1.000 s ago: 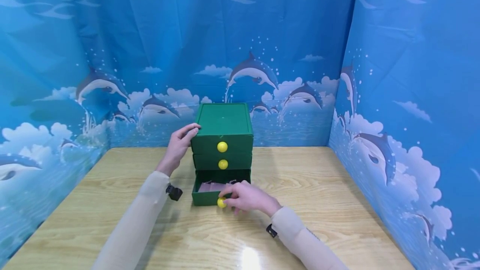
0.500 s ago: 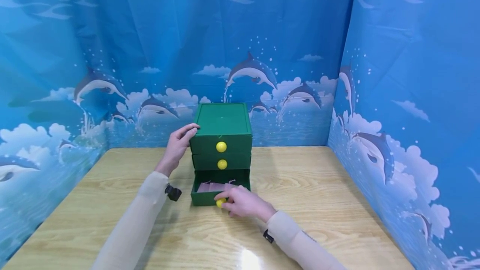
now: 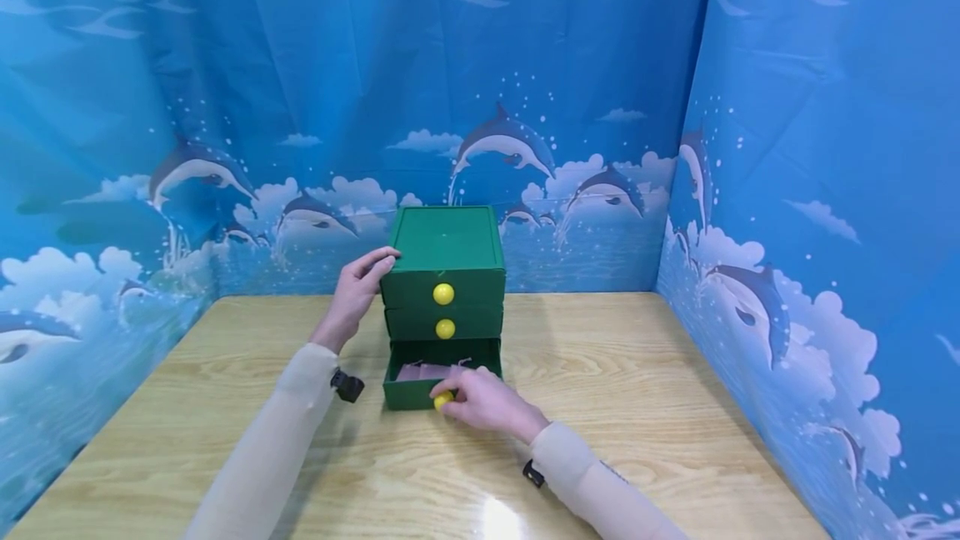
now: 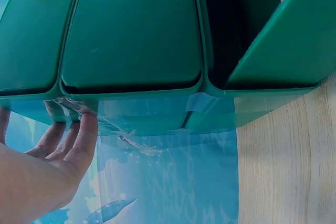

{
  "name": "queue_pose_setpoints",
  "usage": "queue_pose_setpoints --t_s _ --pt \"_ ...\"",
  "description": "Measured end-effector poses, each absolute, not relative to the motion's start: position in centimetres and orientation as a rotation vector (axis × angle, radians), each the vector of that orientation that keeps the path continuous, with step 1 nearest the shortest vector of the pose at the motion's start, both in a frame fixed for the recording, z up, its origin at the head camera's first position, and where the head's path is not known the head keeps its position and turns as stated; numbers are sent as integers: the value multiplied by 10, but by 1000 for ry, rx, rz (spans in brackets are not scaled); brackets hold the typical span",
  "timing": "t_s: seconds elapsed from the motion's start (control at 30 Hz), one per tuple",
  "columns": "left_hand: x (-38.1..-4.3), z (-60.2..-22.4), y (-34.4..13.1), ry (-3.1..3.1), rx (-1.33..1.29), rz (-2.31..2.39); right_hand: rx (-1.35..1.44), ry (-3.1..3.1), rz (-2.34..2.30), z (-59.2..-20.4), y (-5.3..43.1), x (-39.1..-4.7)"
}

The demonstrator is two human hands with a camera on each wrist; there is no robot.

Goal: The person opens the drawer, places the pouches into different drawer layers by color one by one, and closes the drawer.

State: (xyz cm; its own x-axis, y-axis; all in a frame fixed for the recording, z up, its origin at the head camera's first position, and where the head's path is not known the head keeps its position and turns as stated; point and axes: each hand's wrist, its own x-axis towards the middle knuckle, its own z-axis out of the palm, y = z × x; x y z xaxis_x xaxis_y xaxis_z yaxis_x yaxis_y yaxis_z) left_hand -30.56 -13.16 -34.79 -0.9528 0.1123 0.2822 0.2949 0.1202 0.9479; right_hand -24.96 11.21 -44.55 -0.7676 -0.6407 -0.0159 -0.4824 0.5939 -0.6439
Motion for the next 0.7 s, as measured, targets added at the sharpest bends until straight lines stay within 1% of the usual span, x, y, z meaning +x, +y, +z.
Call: queue_pose_setpoints --t_s 0.7 --pt "-305 -347 -132 -2242 -419 -1958 -857 2641 -940 -451 108 -263"
